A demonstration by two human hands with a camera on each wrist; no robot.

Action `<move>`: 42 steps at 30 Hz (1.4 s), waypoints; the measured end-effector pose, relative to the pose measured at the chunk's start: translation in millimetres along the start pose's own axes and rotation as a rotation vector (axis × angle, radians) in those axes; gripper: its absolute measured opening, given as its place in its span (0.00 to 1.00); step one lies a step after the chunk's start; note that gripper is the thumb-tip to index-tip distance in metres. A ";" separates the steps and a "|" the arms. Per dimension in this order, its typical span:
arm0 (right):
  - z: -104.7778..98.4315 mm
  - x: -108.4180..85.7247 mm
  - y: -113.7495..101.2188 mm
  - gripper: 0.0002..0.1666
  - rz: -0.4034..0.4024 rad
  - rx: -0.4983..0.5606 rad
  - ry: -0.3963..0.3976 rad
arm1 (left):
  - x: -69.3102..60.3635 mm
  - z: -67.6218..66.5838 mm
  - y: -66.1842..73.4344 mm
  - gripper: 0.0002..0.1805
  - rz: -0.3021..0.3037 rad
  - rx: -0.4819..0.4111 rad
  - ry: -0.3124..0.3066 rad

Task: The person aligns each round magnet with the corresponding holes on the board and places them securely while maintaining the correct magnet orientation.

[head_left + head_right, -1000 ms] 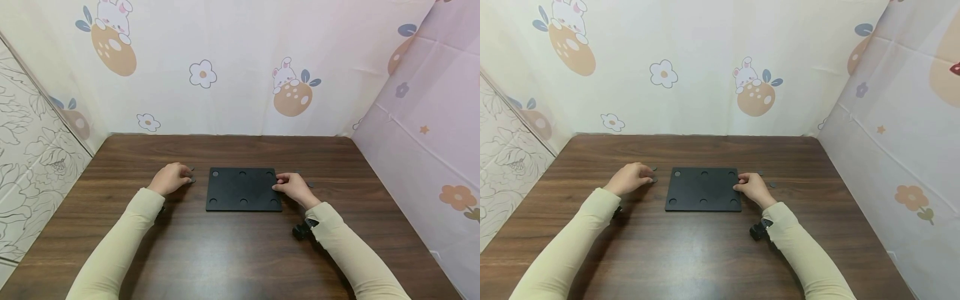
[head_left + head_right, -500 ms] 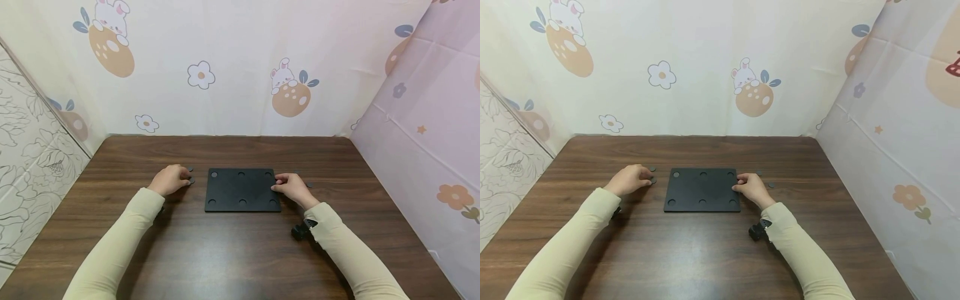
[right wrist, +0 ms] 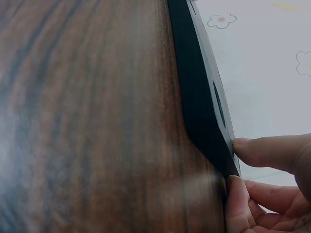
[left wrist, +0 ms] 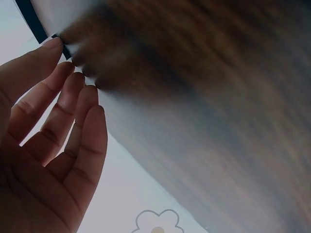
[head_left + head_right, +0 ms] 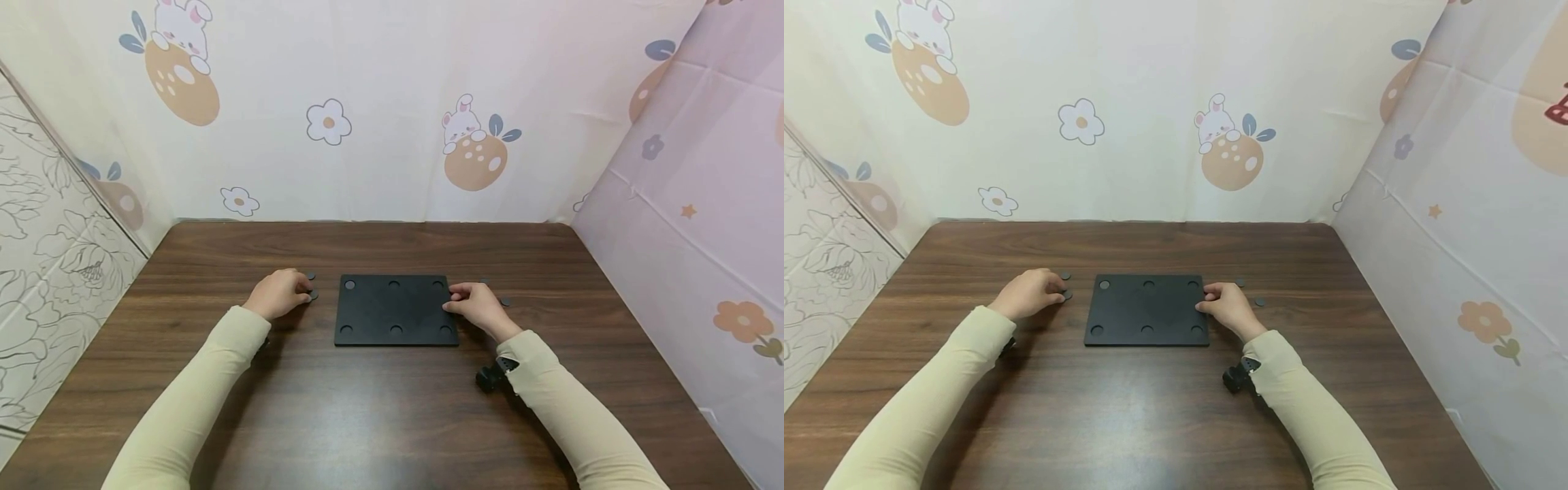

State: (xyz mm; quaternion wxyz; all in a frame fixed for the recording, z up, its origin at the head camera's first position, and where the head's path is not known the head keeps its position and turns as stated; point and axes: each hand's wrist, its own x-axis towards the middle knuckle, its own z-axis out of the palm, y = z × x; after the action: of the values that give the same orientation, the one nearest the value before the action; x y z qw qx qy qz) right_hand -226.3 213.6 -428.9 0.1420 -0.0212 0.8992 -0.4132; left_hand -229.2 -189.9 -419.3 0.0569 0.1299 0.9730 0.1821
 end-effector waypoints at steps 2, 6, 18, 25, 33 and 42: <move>0.1 0.0 -0.1 0.31 0.001 -0.002 0.001 | -0.3 0.0 0.3 0.12 0.001 0.002 -0.001; 0.2 0.0 -0.3 0.31 0.002 -0.005 -0.001 | -0.7 -0.6 0.8 0.12 0.016 0.009 0.001; -0.3 -0.8 -1.4 0.32 0.004 -0.016 0.002 | -1.6 -3.1 3.7 0.11 0.033 0.012 0.007; -0.5 -1.5 -2.3 0.31 -0.004 -0.020 0.005 | -0.7 -2.5 3.3 0.10 0.049 0.013 0.006; -0.6 -1.8 -2.4 0.32 -0.012 -0.019 -0.002 | -1.4 -1.2 4.0 0.09 0.070 0.042 0.015; -1.0 -1.8 -2.8 0.32 -0.008 -0.021 -0.002 | -1.4 -0.9 5.6 0.08 0.060 0.003 -0.008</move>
State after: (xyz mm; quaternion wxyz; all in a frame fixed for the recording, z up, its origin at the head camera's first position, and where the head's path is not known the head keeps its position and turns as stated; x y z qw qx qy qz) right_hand -225.0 212.7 -425.8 0.1410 -0.0269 0.9032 -0.4045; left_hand -226.8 -185.6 -416.3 0.0553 0.1598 0.9687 0.1816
